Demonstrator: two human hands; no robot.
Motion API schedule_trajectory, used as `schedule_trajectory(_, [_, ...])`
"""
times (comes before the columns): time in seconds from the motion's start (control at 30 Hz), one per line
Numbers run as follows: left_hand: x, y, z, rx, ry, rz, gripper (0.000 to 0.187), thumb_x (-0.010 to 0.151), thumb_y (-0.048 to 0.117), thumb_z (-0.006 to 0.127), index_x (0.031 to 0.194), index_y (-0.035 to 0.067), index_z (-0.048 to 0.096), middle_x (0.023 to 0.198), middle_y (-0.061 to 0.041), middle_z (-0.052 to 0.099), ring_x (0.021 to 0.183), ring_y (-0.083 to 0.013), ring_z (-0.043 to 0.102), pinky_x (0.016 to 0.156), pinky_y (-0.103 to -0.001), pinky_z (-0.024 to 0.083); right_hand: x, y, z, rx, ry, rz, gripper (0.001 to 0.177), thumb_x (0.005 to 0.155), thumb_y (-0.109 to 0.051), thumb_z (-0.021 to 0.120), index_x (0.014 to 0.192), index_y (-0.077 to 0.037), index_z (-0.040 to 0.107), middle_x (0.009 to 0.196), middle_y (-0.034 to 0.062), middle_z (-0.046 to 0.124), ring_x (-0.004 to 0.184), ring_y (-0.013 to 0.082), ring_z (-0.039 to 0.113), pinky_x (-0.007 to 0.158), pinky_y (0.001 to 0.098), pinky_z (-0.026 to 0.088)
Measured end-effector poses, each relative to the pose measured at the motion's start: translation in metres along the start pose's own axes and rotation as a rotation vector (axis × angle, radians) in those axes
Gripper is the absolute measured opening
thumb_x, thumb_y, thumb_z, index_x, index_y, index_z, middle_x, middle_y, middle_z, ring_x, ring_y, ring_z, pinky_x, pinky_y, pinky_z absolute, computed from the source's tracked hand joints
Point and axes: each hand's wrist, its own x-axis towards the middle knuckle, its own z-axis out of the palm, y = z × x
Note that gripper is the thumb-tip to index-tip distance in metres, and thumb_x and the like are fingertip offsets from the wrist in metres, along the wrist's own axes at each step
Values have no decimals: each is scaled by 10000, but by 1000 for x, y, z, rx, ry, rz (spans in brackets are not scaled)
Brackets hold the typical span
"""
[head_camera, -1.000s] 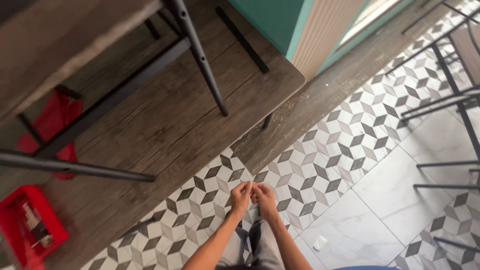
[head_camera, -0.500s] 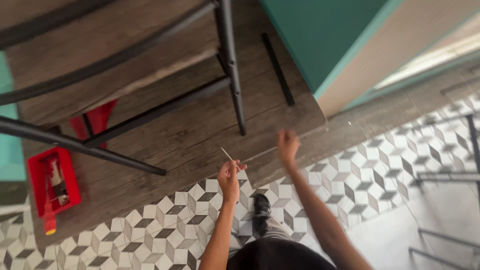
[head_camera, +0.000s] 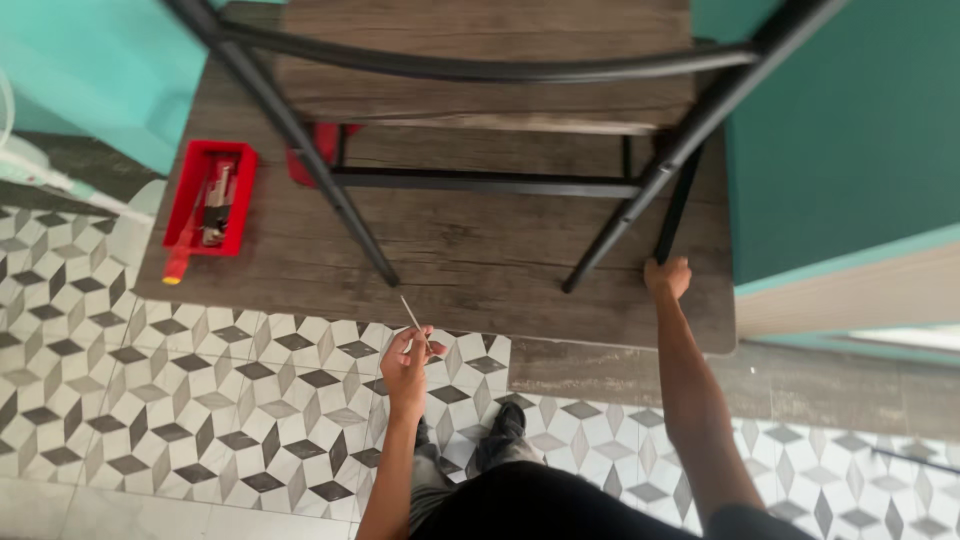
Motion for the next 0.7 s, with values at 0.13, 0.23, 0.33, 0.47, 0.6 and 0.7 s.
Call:
schedule_trajectory(0.13, [8,21,-8,-61,-14,37,287,998,203,657,1143,-45,658,1103,-135,724,803,-191,710,781,-333,584,-39,9,16,1319,-636,458,155,963,-11,607,1050,72,508,855,163,648,832,262,647,825,428,612])
schedule_trajectory(0.23, [24,44,-4,-89,-88,89,260,1018,162,654,1166,-53,649,1100,-143,724,816,-196,694,778,-344,570,-96,27,43,1600,-1004,120,93,973,-24,592,1040,1,531,885,139,617,815,260,619,781,443,573])
schedule_trajectory(0.33, [35,74,-5,-109,-167,125,259,1025,135,644,1208,-49,628,1067,-162,722,831,-205,703,793,-357,587,-167,45,73,1739,-1129,40,176,962,18,600,1115,-12,519,983,134,611,874,237,614,839,410,542])
schedule_trajectory(0.47, [48,128,-13,-54,-280,161,325,1013,120,640,1282,-58,606,1059,-173,721,871,-239,755,831,-355,620,-272,59,113,1442,-840,-79,370,818,110,566,1102,-116,496,959,81,593,868,198,598,786,364,518])
schedule_trajectory(0.6, [75,176,-15,-49,-350,221,356,1008,90,669,1311,-90,617,1080,-199,729,918,-276,779,856,-346,626,-355,73,141,1123,-575,-317,328,822,119,524,1101,-53,509,953,56,574,860,161,562,766,303,483])
schedule_trajectory(0.7, [97,206,-11,-143,-430,279,345,1003,64,680,1302,-96,623,1073,-202,723,912,-278,775,842,-351,640,-385,69,155,937,-489,-321,275,812,94,533,1056,-27,570,885,45,555,801,145,521,701,282,434])
